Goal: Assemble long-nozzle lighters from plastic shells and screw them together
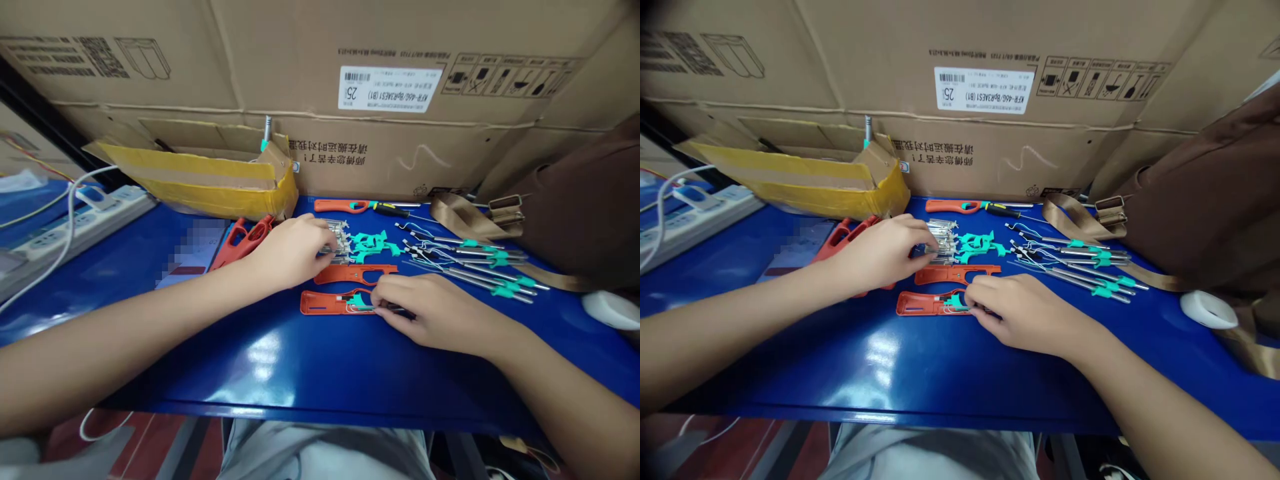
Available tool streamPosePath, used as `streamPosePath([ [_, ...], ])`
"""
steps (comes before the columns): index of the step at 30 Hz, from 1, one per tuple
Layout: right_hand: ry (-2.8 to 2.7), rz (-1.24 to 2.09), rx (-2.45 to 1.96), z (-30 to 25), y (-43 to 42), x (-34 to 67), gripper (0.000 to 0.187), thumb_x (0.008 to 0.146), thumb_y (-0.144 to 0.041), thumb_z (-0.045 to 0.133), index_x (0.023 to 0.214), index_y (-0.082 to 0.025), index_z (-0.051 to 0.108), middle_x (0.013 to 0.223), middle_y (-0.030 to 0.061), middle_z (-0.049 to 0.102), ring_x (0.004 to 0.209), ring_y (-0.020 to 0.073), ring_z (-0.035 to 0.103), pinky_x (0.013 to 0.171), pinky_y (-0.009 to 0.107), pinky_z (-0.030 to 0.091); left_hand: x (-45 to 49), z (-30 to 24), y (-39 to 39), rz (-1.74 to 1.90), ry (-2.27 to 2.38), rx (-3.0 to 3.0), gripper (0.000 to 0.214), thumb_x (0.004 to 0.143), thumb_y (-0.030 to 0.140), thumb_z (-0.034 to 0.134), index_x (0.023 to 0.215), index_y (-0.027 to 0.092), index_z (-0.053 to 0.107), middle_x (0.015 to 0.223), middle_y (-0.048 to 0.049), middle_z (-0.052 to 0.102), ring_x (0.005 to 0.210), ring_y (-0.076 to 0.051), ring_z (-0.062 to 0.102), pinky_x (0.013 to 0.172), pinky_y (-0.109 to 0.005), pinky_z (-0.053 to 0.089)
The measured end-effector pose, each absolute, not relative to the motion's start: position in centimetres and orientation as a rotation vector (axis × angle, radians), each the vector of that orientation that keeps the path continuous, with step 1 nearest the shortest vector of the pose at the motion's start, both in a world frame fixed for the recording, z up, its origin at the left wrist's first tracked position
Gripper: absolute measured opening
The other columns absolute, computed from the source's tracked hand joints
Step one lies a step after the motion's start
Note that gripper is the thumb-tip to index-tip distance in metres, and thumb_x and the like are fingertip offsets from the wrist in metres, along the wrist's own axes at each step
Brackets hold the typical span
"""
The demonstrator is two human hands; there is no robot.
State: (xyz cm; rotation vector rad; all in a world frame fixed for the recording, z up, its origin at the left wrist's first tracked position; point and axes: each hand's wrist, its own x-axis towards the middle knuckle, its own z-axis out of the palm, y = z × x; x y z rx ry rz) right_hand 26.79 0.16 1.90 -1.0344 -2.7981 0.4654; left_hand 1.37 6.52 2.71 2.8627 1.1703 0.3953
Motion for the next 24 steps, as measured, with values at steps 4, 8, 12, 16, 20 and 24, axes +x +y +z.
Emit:
streamPosePath([
  [4,-2.808,0.449,-1.034,1.9,0.1,26.8,0.010,0.098,-0.019,0.050,0.094,-0.022,0.058,0.086,-0.0007,0.064,0.072,0.0146,0.058,0.066,0.028,0.040,2.2,1.9,7.2,0.376,1.181,2.830,0.013,0.091,0.022,0.067,0.095,0.016,0.077,0.098,-0.0077,0.074,0.098,-0.026,0.068,0.084,-0.037,0.055],
  [8,-2.813,0.432,-1.016,2.0,0.0,26.8,0.011,0.099,-0.019,0.049,0.093,-0.022,0.058,0.086,-0.0004,0.063,0.071,0.0145,0.057,0.066,0.028,0.039,2.8,1.5,7.1,0.341,1.192,2.830,0.012,0.090,0.021,0.067,0.093,0.016,0.077,0.098,-0.0076,0.073,0.095,-0.025,0.069,0.079,-0.034,0.055],
  [12,-2.819,0.429,-1.015,2.0,0.0,26.9,0.012,0.100,-0.020,0.048,0.093,-0.022,0.058,0.087,-0.0004,0.063,0.072,0.0148,0.058,0.066,0.028,0.040,3.0,1.5,7.2,0.289,1.194,2.830,0.013,0.090,0.019,0.065,0.093,0.016,0.077,0.098,-0.0080,0.072,0.093,-0.024,0.070,0.079,-0.034,0.056],
  [16,-2.823,0.422,-1.016,2.0,0.0,26.8,0.013,0.100,-0.020,0.048,0.093,-0.021,0.059,0.087,-0.0003,0.063,0.071,0.0146,0.057,0.066,0.029,0.040,3.0,1.3,7.2,0.253,1.200,2.836,0.013,0.090,0.013,0.062,0.095,0.014,0.075,0.098,-0.0093,0.070,0.092,-0.025,0.070,0.079,-0.035,0.057],
  [20,-2.816,0.418,-1.018,2.2,0.0,26.8,0.013,0.100,-0.020,0.049,0.093,-0.021,0.059,0.086,-0.0002,0.064,0.070,0.0148,0.057,0.066,0.029,0.041,3.0,1.4,7.1,0.298,1.208,2.836,0.011,0.093,0.013,0.060,0.096,0.011,0.070,0.100,-0.0109,0.068,0.096,-0.024,0.068,0.085,-0.036,0.056],
  [24,-2.805,0.434,-1.037,2.3,0.0,26.7,0.014,0.100,-0.023,0.050,0.091,-0.021,0.060,0.086,0.0004,0.065,0.070,0.0142,0.058,0.064,0.028,0.040,2.3,2.0,5.7,0.422,1.225,2.803,0.012,0.098,0.018,0.057,0.103,0.011,0.064,0.107,-0.0127,0.068,0.101,-0.026,0.066,0.089,-0.041,0.055],
])
